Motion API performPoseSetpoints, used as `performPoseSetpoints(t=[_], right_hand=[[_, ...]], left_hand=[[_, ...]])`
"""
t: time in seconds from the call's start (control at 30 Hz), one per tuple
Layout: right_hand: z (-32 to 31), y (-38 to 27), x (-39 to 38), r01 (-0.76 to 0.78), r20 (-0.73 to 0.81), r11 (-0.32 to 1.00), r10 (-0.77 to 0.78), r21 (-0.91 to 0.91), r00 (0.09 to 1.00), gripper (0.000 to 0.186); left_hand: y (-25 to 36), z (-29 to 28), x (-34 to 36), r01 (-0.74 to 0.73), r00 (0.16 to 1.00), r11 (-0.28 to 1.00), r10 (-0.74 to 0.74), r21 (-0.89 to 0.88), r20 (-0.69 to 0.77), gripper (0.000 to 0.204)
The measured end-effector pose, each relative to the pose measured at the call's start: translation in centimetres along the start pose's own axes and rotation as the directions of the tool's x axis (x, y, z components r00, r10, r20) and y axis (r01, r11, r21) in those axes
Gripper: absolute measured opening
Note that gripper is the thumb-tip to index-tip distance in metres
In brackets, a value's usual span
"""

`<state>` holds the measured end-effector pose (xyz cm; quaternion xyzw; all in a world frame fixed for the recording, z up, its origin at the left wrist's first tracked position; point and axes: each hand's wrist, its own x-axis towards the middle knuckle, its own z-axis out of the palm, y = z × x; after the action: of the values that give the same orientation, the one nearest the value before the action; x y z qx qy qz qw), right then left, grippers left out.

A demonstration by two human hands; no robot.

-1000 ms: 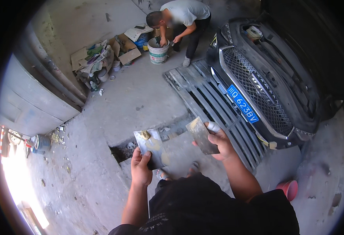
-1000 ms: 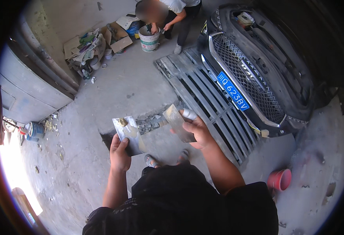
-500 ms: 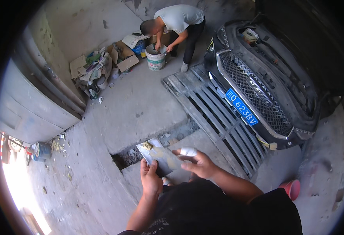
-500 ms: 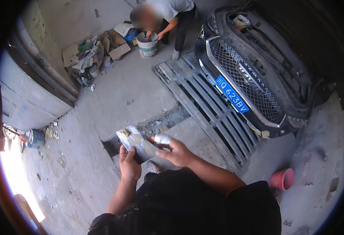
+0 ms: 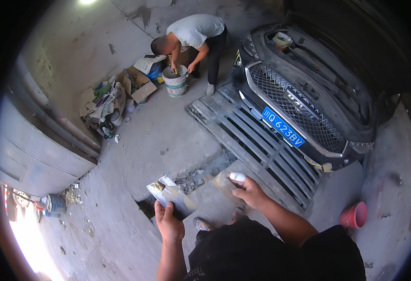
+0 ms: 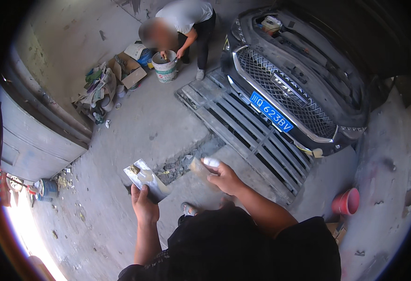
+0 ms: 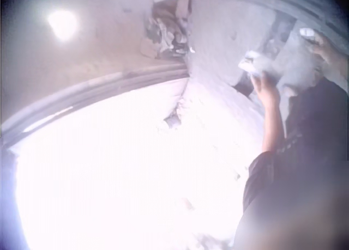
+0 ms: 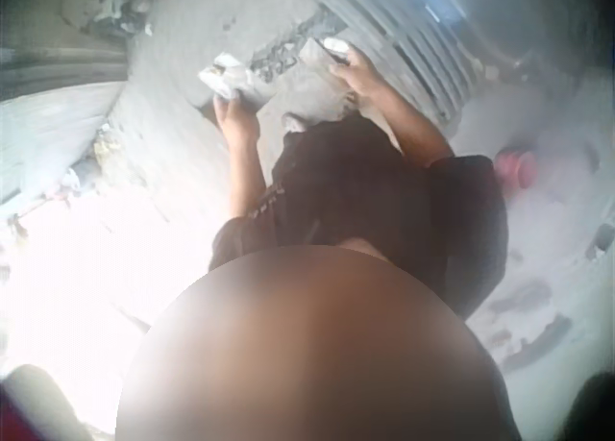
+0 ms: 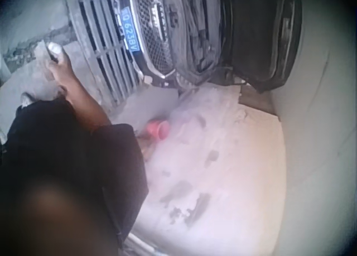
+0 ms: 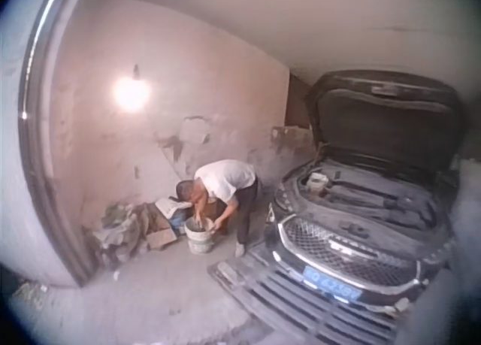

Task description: The person applies body filler to the front bumper of a black car using a putty knife. They spread the filler over a damaged area, smooth it, and occasionally scrape excess material back onto the knife.

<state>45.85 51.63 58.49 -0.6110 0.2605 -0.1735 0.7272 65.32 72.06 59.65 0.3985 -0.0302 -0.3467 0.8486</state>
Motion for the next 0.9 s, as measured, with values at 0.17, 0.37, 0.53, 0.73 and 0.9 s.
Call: performPoseSetpoints(t=[0.17, 0.37, 0.53, 0.73, 0.9], right_hand=[[-0.1, 0.1, -0.4, -0.030, -0.092, 0.987, 0.016, -0.156, 0.996, 0.062], [2.3, -0.8, -0.9, 0.052, 0.235, 0.995, -0.071, 0.085, 0.969, 0.067], [2.0, -1.7, -0.2, -0.040, 0.374, 0.998, 0.016, 0.057, 0.927, 0.068], [-1.6, -1.5, 0.2, -0.052, -0.149, 0.973, 0.019, -0.224, 0.989, 0.069], [0.6, -3.1, -1.1, 0.257, 0.014, 0.949, -0.259, -0.180, 0.966, 0.067]], left_hand=[[-0.4, 0.4, 0.2, 0.064, 0.998, 0.996, -0.065, 0.070, 0.025, 0.032], [-1.2, 2.1, 0.9, 0.192, 0.974, 0.980, -0.196, 0.041, 0.114, 0.031], [-2.2, 3.5, 0.8, 0.221, 0.942, 0.975, -0.215, 0.007, 0.257, 0.031], [-2.4, 4.1, 1.2, 0.207, 0.961, 0.972, -0.223, 0.108, 0.161, 0.040], [-4.3, 5.7, 1.5, 0.179, 0.973, 0.972, -0.197, 0.154, 0.116, 0.043]])
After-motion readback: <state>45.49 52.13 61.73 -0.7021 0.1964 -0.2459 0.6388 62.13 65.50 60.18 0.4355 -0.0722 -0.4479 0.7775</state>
